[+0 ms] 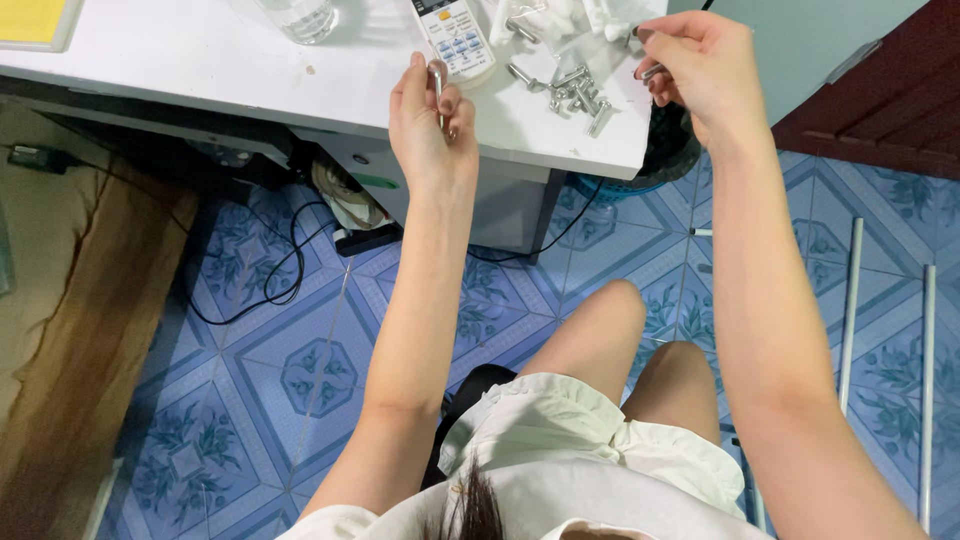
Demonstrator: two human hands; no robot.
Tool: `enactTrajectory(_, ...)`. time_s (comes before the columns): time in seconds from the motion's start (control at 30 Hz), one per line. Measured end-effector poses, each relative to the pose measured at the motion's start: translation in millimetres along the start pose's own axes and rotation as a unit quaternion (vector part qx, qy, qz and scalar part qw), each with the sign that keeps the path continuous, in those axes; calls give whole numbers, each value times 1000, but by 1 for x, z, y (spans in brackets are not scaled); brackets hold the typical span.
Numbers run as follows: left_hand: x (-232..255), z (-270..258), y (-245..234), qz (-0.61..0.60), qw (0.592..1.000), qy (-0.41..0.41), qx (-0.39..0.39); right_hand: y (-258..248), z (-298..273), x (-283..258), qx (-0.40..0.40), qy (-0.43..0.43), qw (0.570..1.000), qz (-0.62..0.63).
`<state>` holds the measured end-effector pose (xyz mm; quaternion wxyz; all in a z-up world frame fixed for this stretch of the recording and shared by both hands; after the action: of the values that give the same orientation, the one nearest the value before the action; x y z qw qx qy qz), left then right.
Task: The person assembles a white metal frame by inserting bolts and nuts into pre-drilled holes on the frame pieces. They tighten the fasteners by hand and arrange the frame components on the floor.
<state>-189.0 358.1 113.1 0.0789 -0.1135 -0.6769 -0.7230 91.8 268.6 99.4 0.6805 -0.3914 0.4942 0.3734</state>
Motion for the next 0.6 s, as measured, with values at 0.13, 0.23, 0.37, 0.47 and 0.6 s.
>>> enactTrajectory(0.13, 5, -10, 7, 73, 993, 79, -53, 0, -3, 5, 15, -8, 1000, 18)
enactTrajectory(0.23, 0, -22, 21, 80, 992, 48, -86, -2, -14, 3, 19, -20, 998, 64)
enactTrajectory(0.37, -3, -48, 39, 114, 988, 43, -100, -14, -46, -1, -20, -38, 990, 131)
enactTrajectory(0.47, -13, -75, 51, 139, 980, 3, -144, -37, -84, 2, 14, -11, 987, 157)
enactTrajectory(0.6, -65, -122, 51, 163, 961, -145, -168, -57, -131, 19, 75, 37, 976, 202)
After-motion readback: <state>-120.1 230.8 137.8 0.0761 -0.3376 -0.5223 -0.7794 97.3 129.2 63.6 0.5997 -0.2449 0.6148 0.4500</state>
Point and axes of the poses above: each hand's wrist, its own z-axis towards the middle knuckle, its own y-axis out of the palm, x = y × z, the point moved 4 cm from there along z, towards the middle knuckle, and after that the axes turned 15 degrees about -z, right-handed, at the moved point
